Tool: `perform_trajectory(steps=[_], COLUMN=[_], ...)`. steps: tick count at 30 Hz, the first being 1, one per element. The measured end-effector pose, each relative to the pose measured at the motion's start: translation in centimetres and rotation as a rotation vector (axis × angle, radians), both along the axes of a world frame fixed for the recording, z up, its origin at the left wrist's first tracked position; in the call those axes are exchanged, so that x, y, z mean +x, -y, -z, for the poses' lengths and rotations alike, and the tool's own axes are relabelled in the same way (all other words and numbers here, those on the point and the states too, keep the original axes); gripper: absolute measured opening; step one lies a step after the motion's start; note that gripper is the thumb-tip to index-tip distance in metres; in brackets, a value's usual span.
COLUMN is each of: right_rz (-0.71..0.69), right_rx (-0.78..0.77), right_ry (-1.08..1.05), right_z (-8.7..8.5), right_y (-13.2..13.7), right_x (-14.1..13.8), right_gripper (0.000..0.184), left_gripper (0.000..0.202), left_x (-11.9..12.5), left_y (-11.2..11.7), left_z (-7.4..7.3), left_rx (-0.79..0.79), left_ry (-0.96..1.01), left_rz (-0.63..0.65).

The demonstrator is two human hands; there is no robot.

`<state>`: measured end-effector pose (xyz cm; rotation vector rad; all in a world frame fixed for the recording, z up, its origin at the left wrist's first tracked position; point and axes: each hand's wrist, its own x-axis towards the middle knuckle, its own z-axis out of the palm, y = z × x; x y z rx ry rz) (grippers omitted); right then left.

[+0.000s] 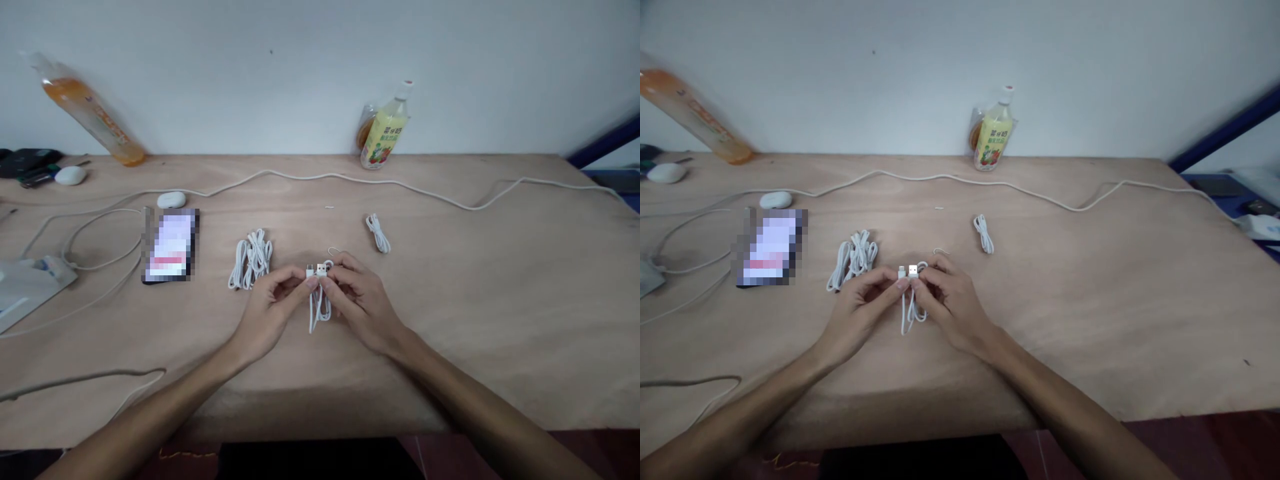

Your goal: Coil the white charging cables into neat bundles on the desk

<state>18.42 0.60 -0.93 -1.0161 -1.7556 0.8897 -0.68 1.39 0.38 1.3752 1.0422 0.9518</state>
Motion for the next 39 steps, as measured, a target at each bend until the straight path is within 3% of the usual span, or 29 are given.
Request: perform_trajectory(steps=[39], right_rz=[-0.002], right_rx=[0.002], right_ry=[0.022], right_z=[-0.17], right_y=[0.04], right_x=[0.16], right_gripper=[0.034], left_gripper=[0.033], left_x=[0.12], left_y=[0.04], left_z=[-0.4], left_rx=[0.009], left_ry=[0.024], left_rz=[0.039])
